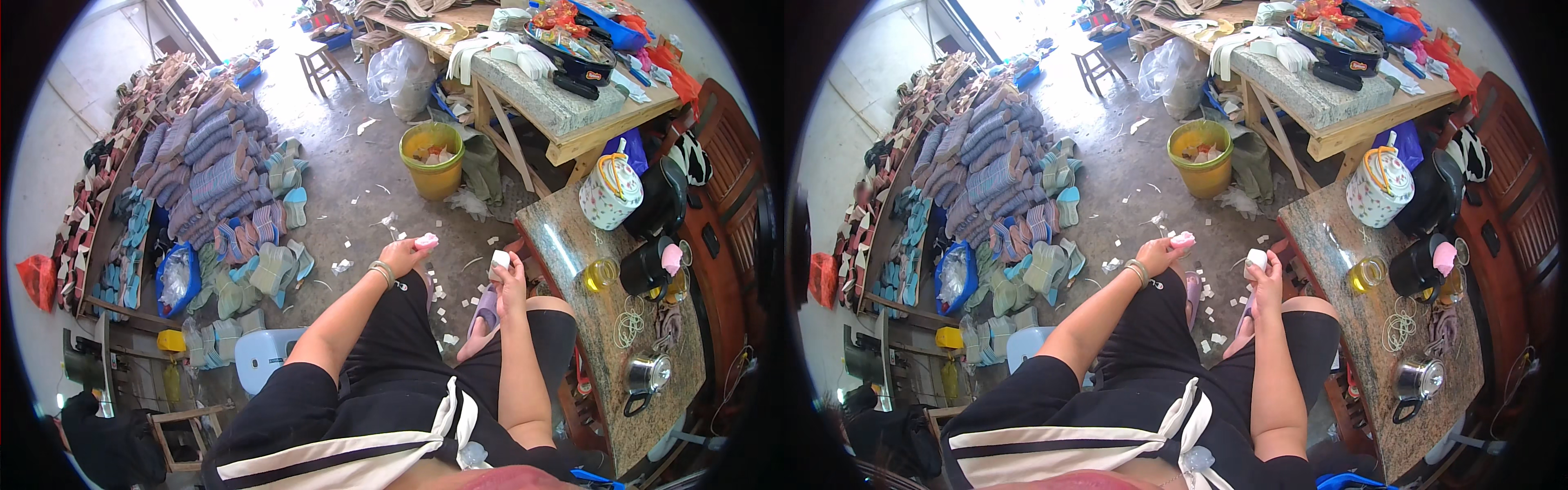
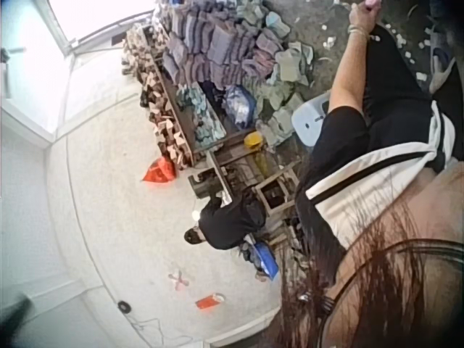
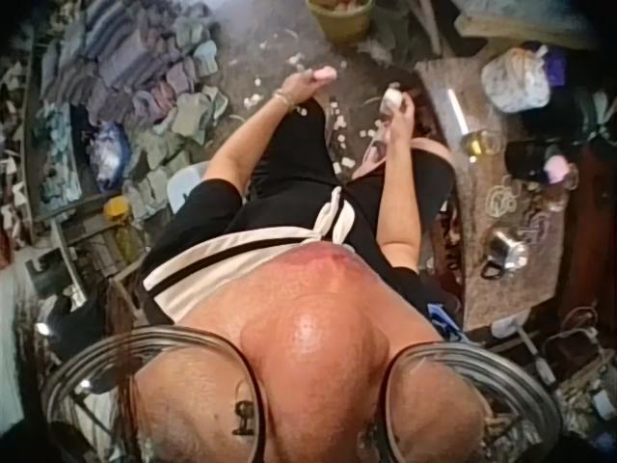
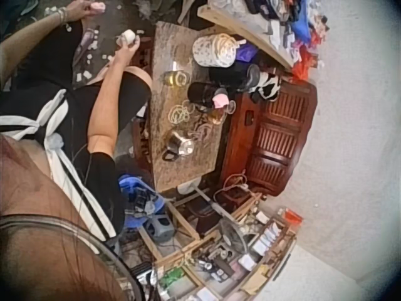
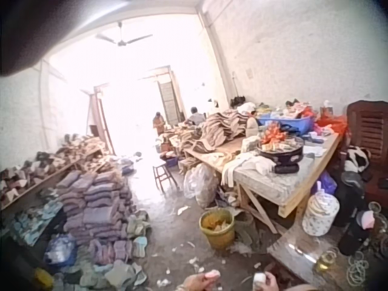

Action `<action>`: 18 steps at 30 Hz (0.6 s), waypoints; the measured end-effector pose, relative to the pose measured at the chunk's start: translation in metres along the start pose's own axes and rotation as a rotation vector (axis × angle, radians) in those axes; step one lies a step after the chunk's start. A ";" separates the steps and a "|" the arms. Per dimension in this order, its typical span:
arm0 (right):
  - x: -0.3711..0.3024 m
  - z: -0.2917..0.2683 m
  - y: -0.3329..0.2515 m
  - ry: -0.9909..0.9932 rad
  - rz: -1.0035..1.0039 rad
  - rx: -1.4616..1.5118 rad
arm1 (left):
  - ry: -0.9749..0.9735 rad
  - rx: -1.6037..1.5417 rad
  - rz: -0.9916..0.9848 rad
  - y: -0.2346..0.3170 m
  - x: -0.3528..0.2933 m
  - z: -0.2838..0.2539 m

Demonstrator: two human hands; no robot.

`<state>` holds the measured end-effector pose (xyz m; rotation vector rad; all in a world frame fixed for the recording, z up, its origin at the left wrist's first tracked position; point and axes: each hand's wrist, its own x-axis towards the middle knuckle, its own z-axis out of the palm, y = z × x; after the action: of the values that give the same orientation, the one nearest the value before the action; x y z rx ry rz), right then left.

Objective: Preparing shoe components by applying adhesive or sealant to foam inserts.

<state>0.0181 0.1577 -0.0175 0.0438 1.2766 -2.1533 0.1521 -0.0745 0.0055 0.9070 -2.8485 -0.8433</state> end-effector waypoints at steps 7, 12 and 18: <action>0.001 -0.001 0.002 -0.004 -0.011 -0.002 | 0.002 0.007 -0.024 0.000 0.001 0.001; 0.001 0.000 0.001 -0.004 -0.005 -0.002 | 0.053 -0.023 0.022 0.000 0.000 0.001; -0.002 0.002 0.000 -0.002 0.005 -0.003 | 0.048 -0.005 -0.007 -0.005 0.001 0.004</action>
<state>0.0198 0.1569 -0.0154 0.0435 1.2778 -2.1469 0.1534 -0.0766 -0.0008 0.9245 -2.8027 -0.8182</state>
